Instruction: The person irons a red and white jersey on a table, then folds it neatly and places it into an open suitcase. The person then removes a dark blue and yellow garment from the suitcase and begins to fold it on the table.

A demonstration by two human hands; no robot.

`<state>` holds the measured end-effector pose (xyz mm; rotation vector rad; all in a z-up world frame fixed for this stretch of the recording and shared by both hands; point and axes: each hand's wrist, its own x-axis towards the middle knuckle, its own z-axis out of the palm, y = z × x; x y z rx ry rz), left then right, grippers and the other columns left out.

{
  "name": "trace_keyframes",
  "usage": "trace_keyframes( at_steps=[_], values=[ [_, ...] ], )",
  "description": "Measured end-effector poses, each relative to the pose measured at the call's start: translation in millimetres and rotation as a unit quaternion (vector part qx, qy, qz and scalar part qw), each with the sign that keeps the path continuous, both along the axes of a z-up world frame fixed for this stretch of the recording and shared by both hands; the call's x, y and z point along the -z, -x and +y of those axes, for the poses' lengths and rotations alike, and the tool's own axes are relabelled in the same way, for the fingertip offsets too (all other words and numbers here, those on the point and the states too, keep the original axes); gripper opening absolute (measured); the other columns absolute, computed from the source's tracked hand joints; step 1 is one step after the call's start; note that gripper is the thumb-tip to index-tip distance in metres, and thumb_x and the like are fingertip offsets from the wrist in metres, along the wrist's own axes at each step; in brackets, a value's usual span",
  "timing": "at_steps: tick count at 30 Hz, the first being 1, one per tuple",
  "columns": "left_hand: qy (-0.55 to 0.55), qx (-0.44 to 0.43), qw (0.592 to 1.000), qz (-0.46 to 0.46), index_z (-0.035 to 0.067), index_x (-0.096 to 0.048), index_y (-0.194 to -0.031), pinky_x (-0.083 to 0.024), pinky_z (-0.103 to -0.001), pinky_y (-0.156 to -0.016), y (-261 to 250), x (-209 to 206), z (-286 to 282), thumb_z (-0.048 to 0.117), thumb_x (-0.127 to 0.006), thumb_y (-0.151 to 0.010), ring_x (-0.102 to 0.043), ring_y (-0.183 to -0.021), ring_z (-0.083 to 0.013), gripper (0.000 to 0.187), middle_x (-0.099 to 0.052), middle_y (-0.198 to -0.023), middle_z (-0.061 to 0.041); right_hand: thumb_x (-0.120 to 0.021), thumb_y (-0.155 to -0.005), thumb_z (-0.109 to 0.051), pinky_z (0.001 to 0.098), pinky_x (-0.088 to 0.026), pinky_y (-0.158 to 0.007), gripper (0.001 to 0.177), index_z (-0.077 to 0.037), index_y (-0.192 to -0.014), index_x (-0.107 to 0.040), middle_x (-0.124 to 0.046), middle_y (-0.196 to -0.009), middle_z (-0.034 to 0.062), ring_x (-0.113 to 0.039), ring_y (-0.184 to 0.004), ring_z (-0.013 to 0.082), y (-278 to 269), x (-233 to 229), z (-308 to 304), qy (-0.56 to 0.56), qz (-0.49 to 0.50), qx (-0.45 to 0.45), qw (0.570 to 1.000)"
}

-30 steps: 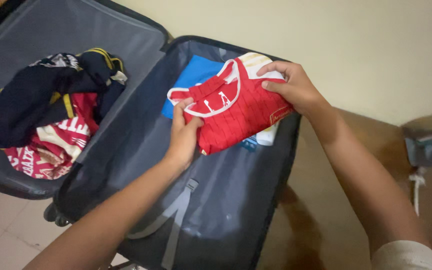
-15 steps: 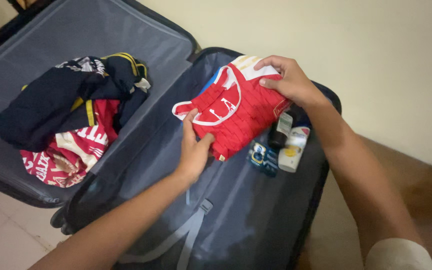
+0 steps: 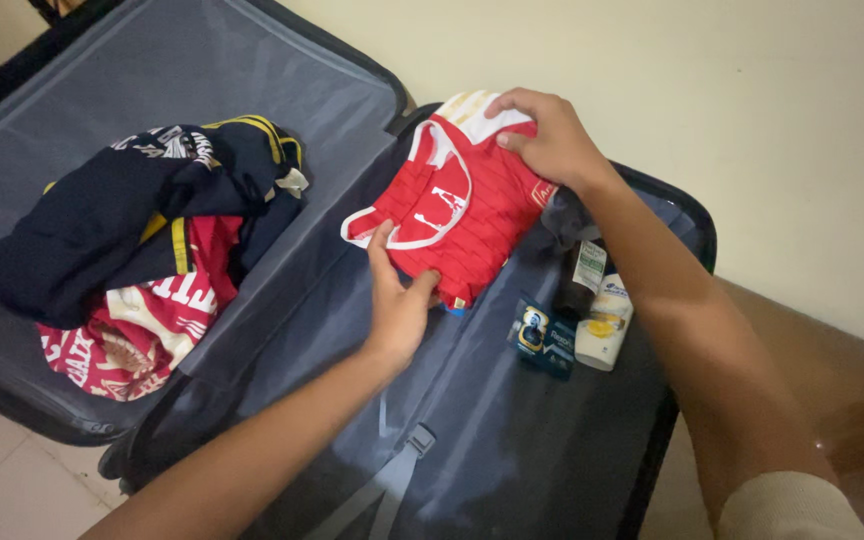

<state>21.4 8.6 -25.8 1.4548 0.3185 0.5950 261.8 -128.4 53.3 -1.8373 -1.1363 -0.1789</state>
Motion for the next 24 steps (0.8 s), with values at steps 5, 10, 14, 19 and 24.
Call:
trace_keyframes(
  at_steps=[5, 10, 14, 19, 24],
  values=[
    [-0.027, -0.005, 0.998, -0.047, 0.012, -0.021, -0.158, -0.060, -0.033, -0.095, -6.9, 22.5, 8.1, -0.006, -0.062, -0.084, -0.051, -0.134, -0.0255, 0.086, -0.033, -0.160, -0.017, -0.076, -0.085, 0.002, 0.0353, -0.049, -0.101, 0.031, -0.004, -0.114, -0.069, -0.073, -0.113, 0.0147, -0.068, -0.111, 0.0270, -13.6, 14.9, 15.6, -0.017, -0.063, -0.012, 0.998],
    [-0.062, -0.012, 0.998, -0.002, 0.010, -0.028, -0.154, -0.059, -0.036, -0.091, -10.0, 36.0, 21.3, -0.002, -0.065, -0.082, -0.052, -0.133, -0.0287, 0.082, -0.039, -0.156, -0.019, -0.073, -0.083, 0.002, 0.0410, -0.051, -0.100, 0.031, -0.006, -0.114, -0.071, -0.067, -0.115, 0.0149, -0.064, -0.111, 0.0349, -20.1, 36.8, 22.2, -0.016, -0.135, -0.013, 0.991],
    [-0.145, -0.048, 0.985, 0.080, 0.015, -0.038, -0.150, -0.060, -0.036, -0.096, -9.9, 38.5, 24.9, 0.006, -0.068, -0.084, -0.045, -0.135, -0.0314, 0.073, -0.037, -0.148, -0.020, -0.073, -0.085, -0.007, 0.0487, -0.048, -0.089, 0.024, -0.009, -0.109, -0.072, -0.063, -0.121, 0.0137, -0.065, -0.103, 0.0340, -13.3, 48.5, 20.4, 0.081, -0.138, 0.070, 0.985],
    [-0.320, -0.122, 0.930, 0.132, 0.022, -0.040, -0.148, -0.032, -0.053, -0.114, -2.3, 23.7, 19.6, 0.021, -0.075, -0.081, -0.035, -0.132, -0.0417, 0.076, -0.033, -0.141, -0.022, -0.069, -0.092, -0.015, 0.0497, -0.049, -0.086, 0.013, -0.010, -0.103, -0.074, -0.066, -0.118, 0.0118, -0.063, -0.105, 0.0355, -2.8, 44.1, 22.8, 0.083, -0.260, 0.121, 0.954],
    [-0.432, -0.145, 0.881, 0.131, 0.021, -0.032, -0.155, -0.018, -0.065, -0.113, 7.0, 7.8, 9.3, 0.034, -0.071, -0.089, -0.014, -0.145, -0.0515, 0.077, -0.008, -0.161, -0.028, -0.064, -0.101, -0.027, 0.0486, -0.050, -0.102, 0.027, -0.006, -0.116, -0.070, -0.066, -0.125, 0.0116, -0.061, -0.119, 0.0340, 10.0, 36.8, 20.9, 0.111, -0.235, 0.045, 0.965]
  ],
)
